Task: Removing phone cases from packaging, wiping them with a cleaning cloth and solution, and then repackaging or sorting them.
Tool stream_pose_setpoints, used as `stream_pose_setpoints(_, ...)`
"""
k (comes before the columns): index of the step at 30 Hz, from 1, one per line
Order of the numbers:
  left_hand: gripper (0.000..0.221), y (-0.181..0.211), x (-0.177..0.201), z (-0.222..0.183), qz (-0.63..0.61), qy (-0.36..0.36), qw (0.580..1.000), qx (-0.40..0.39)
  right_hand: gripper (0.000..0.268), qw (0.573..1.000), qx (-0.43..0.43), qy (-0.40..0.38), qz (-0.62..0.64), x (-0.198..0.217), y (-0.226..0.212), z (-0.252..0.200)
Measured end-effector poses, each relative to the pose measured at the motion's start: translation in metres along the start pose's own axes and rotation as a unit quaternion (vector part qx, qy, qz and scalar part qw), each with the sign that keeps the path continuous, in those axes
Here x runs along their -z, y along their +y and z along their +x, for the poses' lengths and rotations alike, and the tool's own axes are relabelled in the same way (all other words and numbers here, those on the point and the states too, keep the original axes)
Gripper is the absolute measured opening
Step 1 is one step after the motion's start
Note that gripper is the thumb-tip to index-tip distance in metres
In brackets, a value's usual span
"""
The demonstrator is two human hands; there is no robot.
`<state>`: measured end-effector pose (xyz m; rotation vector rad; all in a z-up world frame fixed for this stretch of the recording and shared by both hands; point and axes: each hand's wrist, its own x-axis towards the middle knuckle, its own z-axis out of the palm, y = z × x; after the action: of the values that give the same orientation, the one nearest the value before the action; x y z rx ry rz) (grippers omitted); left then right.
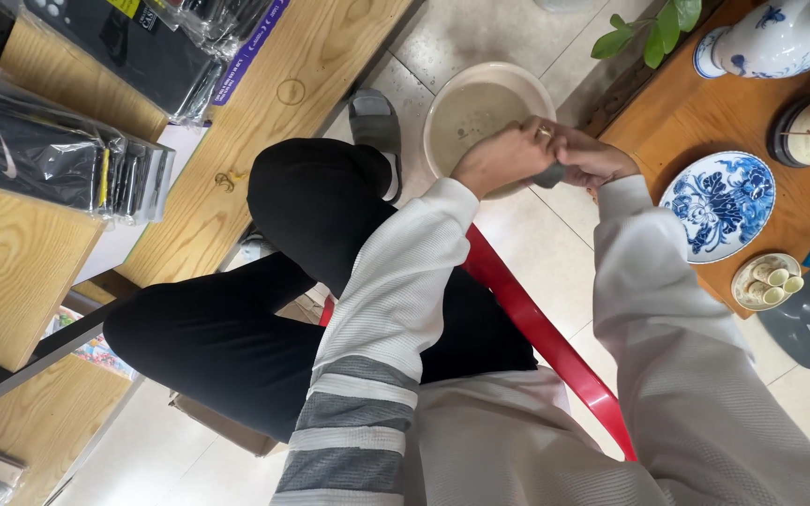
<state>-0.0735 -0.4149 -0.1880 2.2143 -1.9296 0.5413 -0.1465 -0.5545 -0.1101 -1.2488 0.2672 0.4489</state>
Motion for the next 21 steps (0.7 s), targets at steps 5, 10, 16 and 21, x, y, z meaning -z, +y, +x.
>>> stream_pose_setpoints(5,0.01,-0.011,0.029,-0.007,0.008,0.004,0.999,-0.042,0.057,0.976,-0.084,-0.154,0.126,0.051,0.093,0.029)
stream_pose_setpoints(10,0.016,0.01,-0.015,-0.018,-0.006,-0.034,0.999,0.009,0.044,0.975,-0.144,-0.129,0.108,0.05,0.116,0.035)
stream_pose_setpoints(16,0.016,0.025,-0.092,-0.031,0.038,-0.121,0.984,0.127,0.042,0.985,-0.094,-0.029,-0.14,0.008,0.054,0.041)
stream_pose_setpoints(21,0.027,0.032,-0.101,-0.03,-0.038,-0.222,0.961,0.163,0.049,0.874,-0.069,0.126,-0.464,-0.018,0.042,0.035)
